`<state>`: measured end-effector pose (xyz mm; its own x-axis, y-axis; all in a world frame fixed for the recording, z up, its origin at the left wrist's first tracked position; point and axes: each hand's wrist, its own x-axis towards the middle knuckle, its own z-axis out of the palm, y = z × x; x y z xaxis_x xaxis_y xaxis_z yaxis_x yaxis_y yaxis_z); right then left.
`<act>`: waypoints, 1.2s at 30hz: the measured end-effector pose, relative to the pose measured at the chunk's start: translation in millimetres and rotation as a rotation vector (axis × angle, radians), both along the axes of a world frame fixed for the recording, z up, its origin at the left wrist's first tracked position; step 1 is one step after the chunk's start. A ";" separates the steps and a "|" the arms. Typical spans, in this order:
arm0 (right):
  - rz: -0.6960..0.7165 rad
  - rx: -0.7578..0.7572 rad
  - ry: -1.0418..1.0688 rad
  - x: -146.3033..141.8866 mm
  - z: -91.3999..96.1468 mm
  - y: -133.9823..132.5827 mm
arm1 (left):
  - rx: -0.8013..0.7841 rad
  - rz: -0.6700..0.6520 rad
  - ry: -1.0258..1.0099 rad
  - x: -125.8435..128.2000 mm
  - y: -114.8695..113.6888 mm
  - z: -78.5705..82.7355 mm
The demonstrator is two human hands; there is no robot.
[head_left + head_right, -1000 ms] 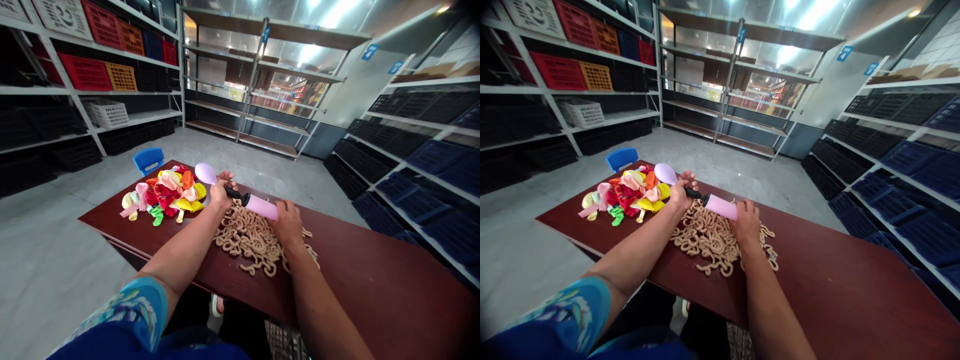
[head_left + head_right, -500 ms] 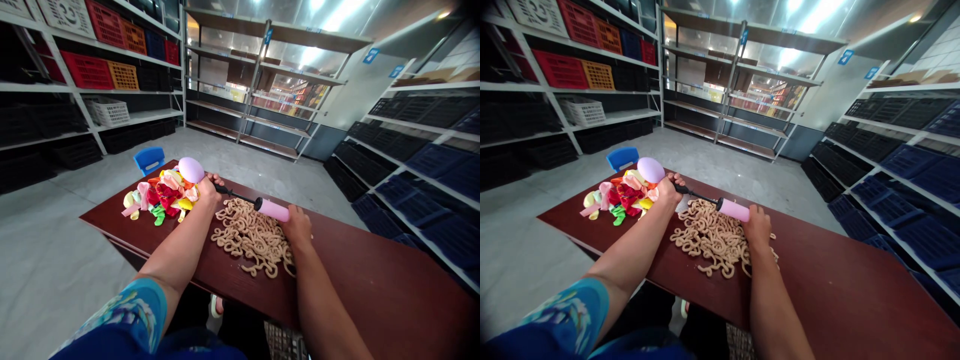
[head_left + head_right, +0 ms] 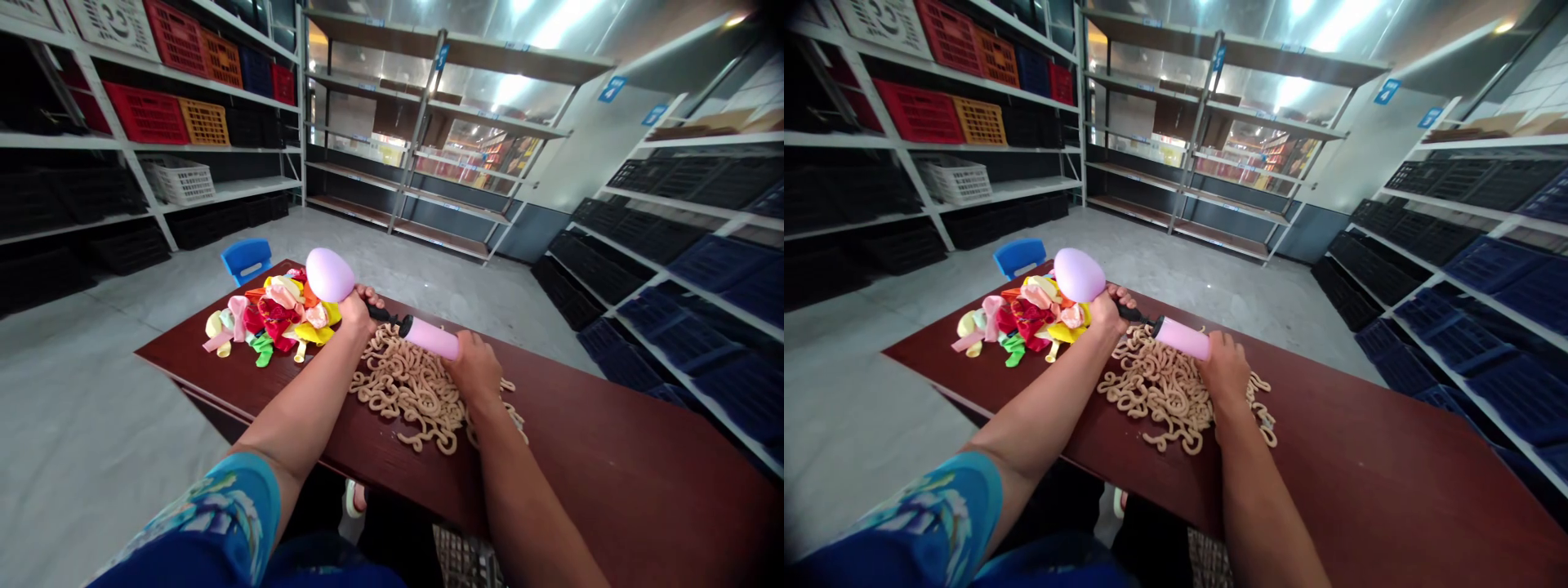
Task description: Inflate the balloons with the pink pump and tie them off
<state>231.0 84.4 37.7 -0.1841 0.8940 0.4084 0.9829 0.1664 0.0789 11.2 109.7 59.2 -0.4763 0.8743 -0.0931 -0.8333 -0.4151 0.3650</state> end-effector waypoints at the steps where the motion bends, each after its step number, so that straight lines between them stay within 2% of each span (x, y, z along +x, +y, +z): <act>1: -0.010 -0.008 0.007 5.5 0.6 2.6 | 0.001 0.018 0.005 -5.5 0.5 1.0; 5: -0.066 0.002 0.030 29.6 -1.4 12.0 | 0.011 0.072 -0.001 -26.4 2.3 1.0; 9: -0.121 0.065 0.028 40.9 -5.9 14.0 | 0.025 0.074 -0.026 -32.2 2.6 -2.4; 14: -0.089 0.101 -0.030 30.2 -4.3 8.0 | 0.021 0.062 -0.040 -21.5 2.6 -5.4; 21: 0.081 0.113 -0.072 1.5 -4.5 -3.0 | -0.077 0.001 0.017 6.7 0.3 -9.5; 26: 0.131 0.162 -0.064 -0.7 -7.1 -2.9 | -0.158 -0.051 0.015 12.5 -5.0 -11.1; 28: 0.139 0.175 -0.064 1.2 -7.2 -2.0 | -0.175 -0.112 -0.008 11.6 -5.7 -12.8; 32: 0.130 0.166 -0.055 1.5 -7.2 -1.3 | -0.137 -0.263 -0.007 11.6 -4.8 -16.7; 36: 0.111 0.105 -0.044 -0.4 -4.8 -0.7 | 0.004 -0.275 0.017 12.8 -3.6 -14.6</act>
